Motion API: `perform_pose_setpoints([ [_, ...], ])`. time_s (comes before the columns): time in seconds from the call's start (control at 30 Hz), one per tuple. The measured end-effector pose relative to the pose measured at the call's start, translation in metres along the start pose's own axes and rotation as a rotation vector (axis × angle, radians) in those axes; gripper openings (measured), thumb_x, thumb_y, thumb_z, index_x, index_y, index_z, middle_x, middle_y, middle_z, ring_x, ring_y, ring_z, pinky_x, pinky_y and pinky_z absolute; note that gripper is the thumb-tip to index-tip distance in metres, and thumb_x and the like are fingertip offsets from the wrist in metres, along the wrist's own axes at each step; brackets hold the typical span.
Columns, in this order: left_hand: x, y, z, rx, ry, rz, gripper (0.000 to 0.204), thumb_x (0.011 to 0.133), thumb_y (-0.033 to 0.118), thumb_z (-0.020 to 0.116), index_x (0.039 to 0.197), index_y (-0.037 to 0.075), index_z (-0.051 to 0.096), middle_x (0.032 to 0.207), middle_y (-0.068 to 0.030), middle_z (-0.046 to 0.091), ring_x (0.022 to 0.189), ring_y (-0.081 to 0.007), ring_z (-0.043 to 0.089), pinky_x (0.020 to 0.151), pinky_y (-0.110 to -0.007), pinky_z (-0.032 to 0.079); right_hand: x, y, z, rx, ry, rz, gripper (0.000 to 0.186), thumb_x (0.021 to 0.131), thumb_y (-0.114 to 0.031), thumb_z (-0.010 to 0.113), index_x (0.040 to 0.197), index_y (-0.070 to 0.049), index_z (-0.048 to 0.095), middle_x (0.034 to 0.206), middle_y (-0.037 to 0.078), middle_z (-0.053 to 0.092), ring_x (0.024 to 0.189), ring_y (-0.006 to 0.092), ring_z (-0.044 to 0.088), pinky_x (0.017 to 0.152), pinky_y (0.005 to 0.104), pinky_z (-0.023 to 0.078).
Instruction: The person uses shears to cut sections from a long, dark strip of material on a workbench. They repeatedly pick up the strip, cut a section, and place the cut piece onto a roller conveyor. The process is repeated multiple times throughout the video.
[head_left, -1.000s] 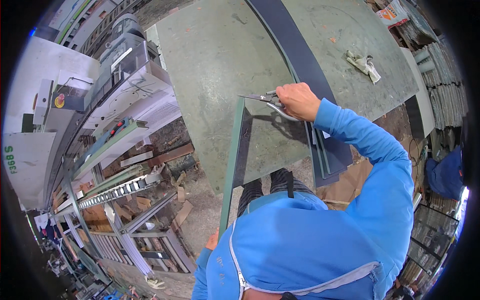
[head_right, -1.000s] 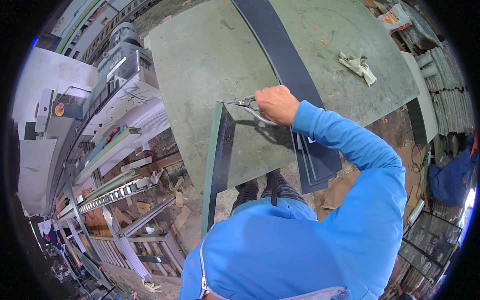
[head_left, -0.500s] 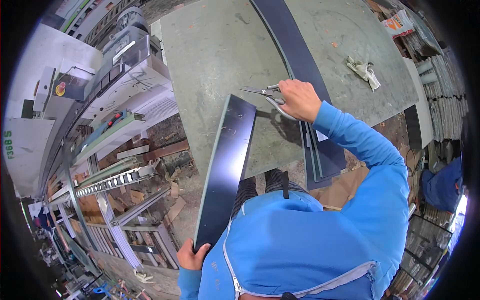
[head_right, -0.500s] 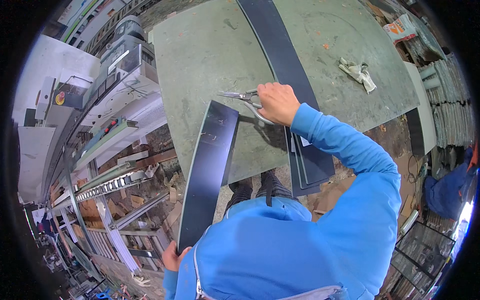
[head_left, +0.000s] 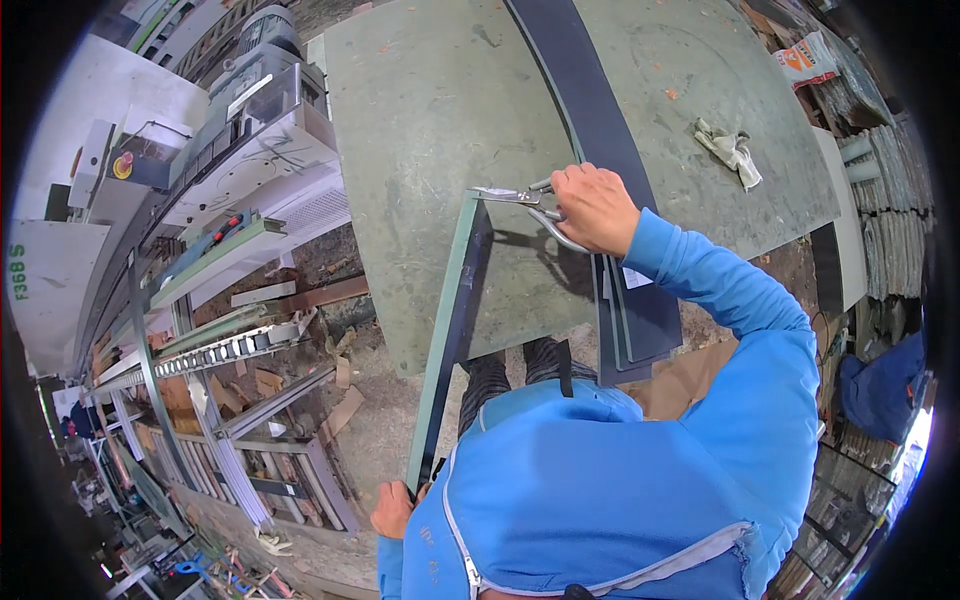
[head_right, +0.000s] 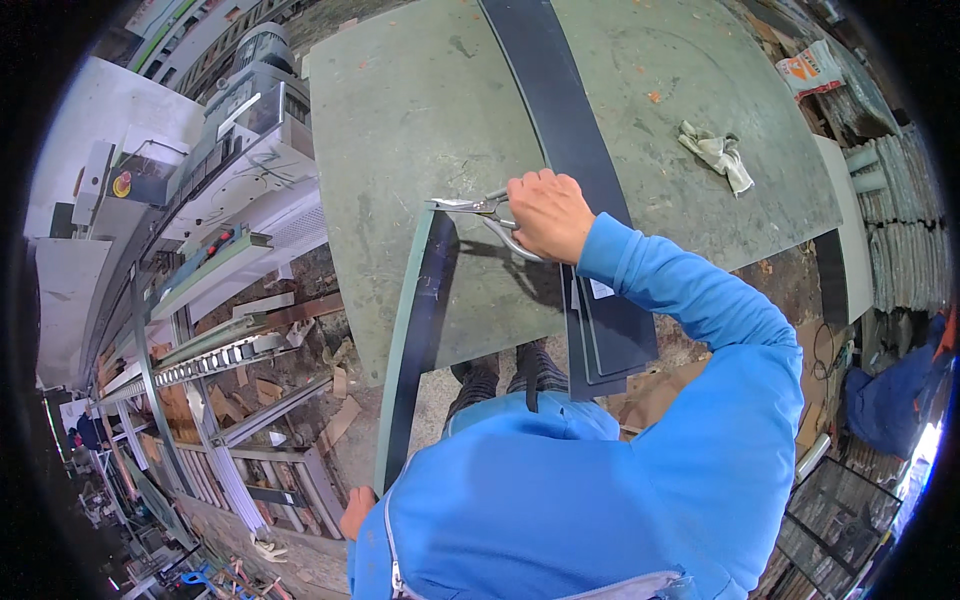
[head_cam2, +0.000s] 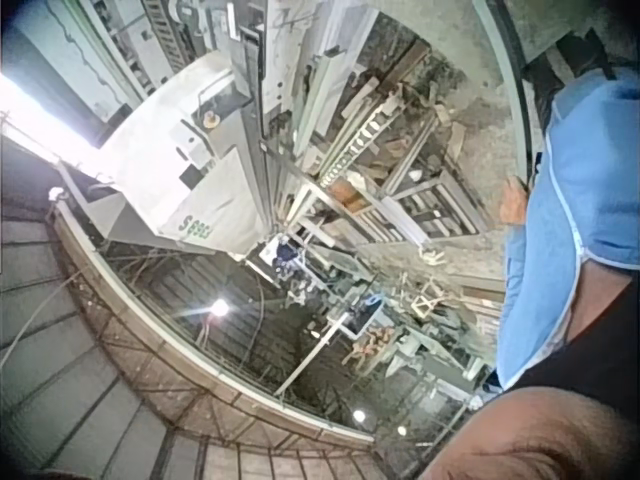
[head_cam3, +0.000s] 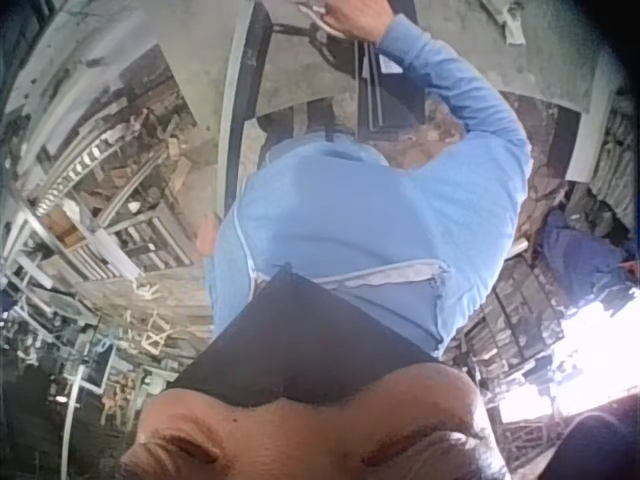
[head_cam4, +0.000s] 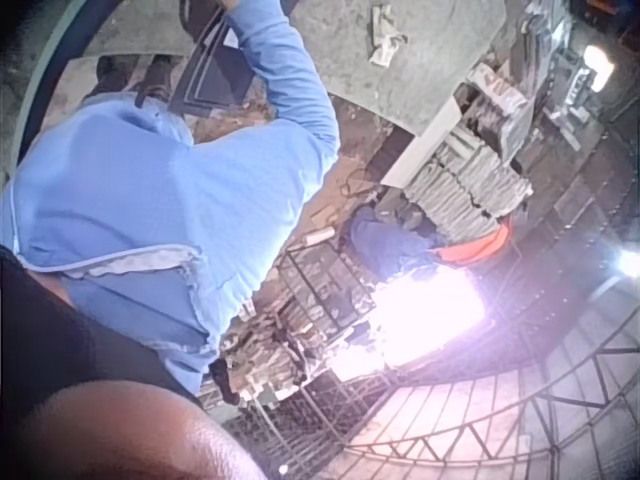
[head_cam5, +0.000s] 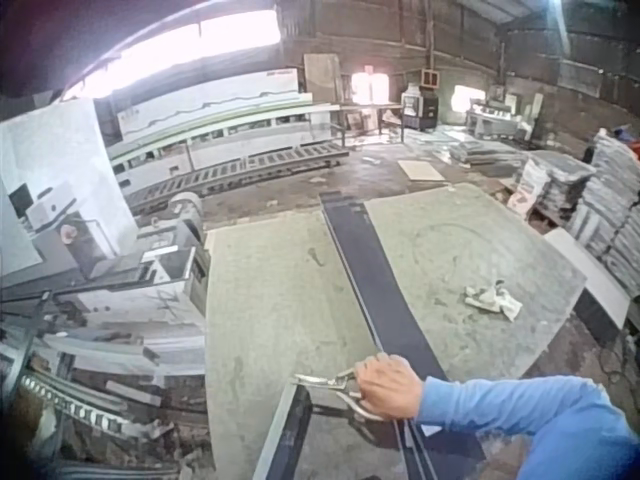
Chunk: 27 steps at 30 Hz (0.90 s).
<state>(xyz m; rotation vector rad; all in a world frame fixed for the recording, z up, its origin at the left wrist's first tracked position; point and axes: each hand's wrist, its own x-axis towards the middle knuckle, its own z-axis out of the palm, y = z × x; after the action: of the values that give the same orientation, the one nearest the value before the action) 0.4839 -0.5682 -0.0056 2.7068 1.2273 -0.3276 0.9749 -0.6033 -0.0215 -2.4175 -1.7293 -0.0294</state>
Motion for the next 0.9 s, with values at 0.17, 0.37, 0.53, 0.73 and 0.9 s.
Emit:
perform_pose_setpoints([
  [0.17,-0.004,0.000,0.007,0.025,0.029,0.008,0.038,0.070,0.037,0.069,0.071,0.009,0.043,0.069,-0.0103,0.045,0.053,-0.0310,0.051,0.041,-0.041,0.038,0.001,0.004,0.002,0.044,-0.082,0.052,0.028,0.065,-0.020,0.064,0.080,0.000,0.052,0.077,0.014,0.056,0.075,0.0302,0.056,0.062,0.0408,0.043],
  [0.37,-0.005,0.006,0.008,0.046,0.012,-0.014,0.037,0.070,0.034,0.070,0.071,0.009,0.043,0.070,-0.0107,0.045,0.055,-0.0315,0.051,0.043,-0.042,0.039,0.004,0.002,0.006,0.061,-0.008,-0.028,0.027,0.067,-0.021,0.064,0.080,0.000,0.052,0.076,0.014,0.057,0.075,0.0312,0.057,0.060,0.0421,0.044],
  [0.53,-0.006,0.012,0.005,0.007,0.005,-0.024,0.036,0.068,0.030,0.072,0.072,0.008,0.043,0.070,-0.0114,0.045,0.057,-0.0320,0.051,0.045,-0.042,0.041,0.010,0.002,0.008,0.103,-0.052,-0.050,0.027,0.067,-0.022,0.064,0.077,0.000,0.053,0.073,0.015,0.057,0.071,0.0331,0.058,0.058,0.0435,0.044],
  [0.73,-0.007,0.017,0.005,-0.004,0.012,-0.023,0.036,0.067,0.029,0.072,0.072,0.008,0.044,0.071,-0.0120,0.047,0.058,-0.0324,0.052,0.046,-0.042,0.041,0.013,0.001,0.006,0.116,-0.075,-0.046,0.026,0.067,-0.022,0.063,0.076,0.001,0.053,0.071,0.016,0.058,0.070,0.0336,0.059,0.058,0.0438,0.044],
  [0.9,-0.009,0.018,0.006,-0.008,0.020,0.009,0.034,0.069,0.028,0.071,0.073,0.008,0.044,0.071,-0.0114,0.047,0.058,-0.0322,0.052,0.046,-0.042,0.040,0.017,0.000,0.009,0.119,-0.037,-0.034,0.026,0.069,-0.023,0.062,0.076,0.000,0.053,0.073,0.016,0.058,0.072,0.0335,0.059,0.059,0.0434,0.044],
])
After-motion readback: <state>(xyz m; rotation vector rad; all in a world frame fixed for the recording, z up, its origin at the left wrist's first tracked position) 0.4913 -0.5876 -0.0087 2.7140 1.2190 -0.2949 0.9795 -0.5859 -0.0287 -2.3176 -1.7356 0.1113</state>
